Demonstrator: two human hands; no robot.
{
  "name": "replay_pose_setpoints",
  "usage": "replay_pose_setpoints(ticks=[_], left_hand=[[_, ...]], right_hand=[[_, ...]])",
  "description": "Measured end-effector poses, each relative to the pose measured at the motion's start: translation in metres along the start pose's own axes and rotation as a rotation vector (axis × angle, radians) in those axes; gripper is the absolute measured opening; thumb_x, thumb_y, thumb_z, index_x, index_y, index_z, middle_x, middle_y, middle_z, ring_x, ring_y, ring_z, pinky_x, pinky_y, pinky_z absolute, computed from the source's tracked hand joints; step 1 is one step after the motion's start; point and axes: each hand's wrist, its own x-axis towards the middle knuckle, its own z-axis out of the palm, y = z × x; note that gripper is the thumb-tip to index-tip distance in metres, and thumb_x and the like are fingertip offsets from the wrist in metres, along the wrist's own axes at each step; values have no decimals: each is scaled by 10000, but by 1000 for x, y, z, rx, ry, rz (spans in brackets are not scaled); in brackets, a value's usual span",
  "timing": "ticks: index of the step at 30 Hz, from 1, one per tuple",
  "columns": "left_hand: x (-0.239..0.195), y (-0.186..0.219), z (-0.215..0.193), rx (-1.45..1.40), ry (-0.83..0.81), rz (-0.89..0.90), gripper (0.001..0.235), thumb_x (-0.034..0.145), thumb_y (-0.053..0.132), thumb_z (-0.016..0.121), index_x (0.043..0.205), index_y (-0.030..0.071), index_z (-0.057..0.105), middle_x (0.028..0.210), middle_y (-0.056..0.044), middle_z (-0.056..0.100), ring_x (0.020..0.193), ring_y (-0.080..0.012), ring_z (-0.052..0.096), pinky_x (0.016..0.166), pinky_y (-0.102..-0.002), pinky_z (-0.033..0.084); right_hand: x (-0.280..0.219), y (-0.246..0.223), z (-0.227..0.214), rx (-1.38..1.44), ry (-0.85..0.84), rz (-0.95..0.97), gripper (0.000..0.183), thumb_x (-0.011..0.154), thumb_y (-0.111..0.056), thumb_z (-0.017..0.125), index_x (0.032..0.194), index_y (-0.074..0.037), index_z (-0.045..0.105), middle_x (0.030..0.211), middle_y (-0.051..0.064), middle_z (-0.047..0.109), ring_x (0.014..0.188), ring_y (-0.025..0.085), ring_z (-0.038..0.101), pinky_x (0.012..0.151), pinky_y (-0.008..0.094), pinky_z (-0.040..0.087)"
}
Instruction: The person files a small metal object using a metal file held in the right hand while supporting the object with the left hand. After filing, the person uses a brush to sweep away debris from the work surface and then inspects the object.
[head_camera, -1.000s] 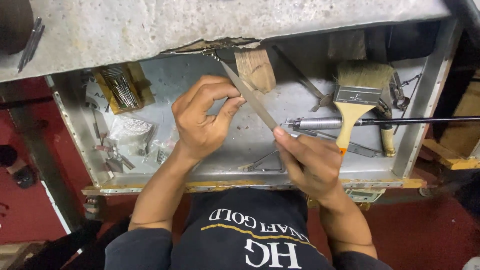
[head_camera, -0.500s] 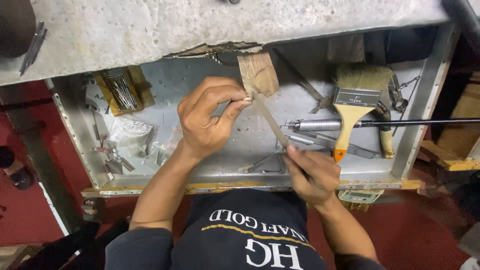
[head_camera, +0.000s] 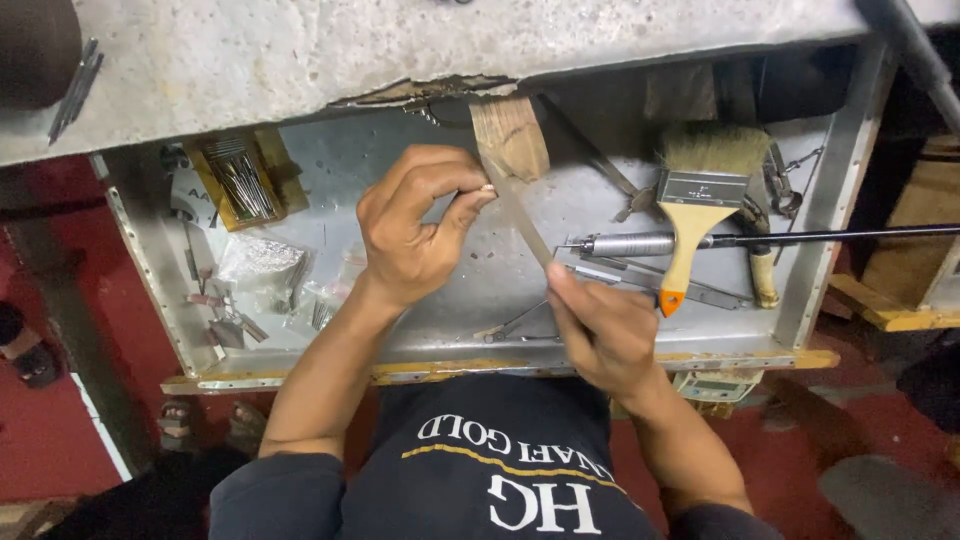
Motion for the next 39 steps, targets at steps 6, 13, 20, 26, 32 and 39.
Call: replay_pose_setpoints(ticks=[6, 13, 20, 26, 32, 39], left_hand=[[-2, 1, 1, -28, 33, -41, 47, 961, 30, 758, 998, 9, 738, 878, -117, 711, 771, -282, 728, 715, -369, 603], [-4, -1, 0, 2, 29, -31, 37, 974, 48, 750, 998, 27, 731, 877, -102, 705, 760, -274, 726, 704, -377, 603], [-4, -3, 1, -22, 28, -32, 62, 986, 88, 746, 1012, 35, 728, 876, -99, 697, 754, -283, 727, 701, -377, 605], [-3, -1, -1, 32, 9, 5, 57, 1009, 100, 716, 1006, 43, 721, 870, -93, 692, 737, -283, 724, 684, -378, 604], [-2, -5, -1, 28, -6, 16, 68, 1005, 114, 722, 1011, 46, 728, 879, -82, 696, 742, -287, 723, 703, -373, 607], [-4, -3, -3, -1, -20, -13, 87, 1030, 109, 693, 1005, 26, 708, 869, -105, 687, 721, -275, 709, 691, -380, 604]], right_hand=[[-1, 3, -3, -141, -36, -36, 325, 889, 121, 718, 1203, 80, 792, 586, 97, 609, 433, 290, 583, 436, 393, 441], [14, -3, 2, -113, -22, -66, 286, 904, 117, 718, 1180, 75, 780, 554, 100, 624, 386, 259, 549, 414, 329, 417], [-27, 13, -5, -94, -5, -4, 291, 882, 131, 742, 1167, 90, 784, 644, 89, 672, 454, 279, 602, 455, 361, 458], [16, 2, 1, -140, -39, -109, 290, 913, 142, 714, 1188, 87, 785, 548, 90, 603, 387, 241, 538, 420, 330, 423], [-25, 15, -4, -102, 2, -39, 258, 883, 120, 742, 1132, 93, 803, 607, 90, 625, 415, 283, 529, 441, 366, 432], [13, 5, 1, -171, -12, -147, 272, 886, 160, 733, 1138, 90, 805, 526, 51, 506, 371, 220, 446, 424, 334, 400]])
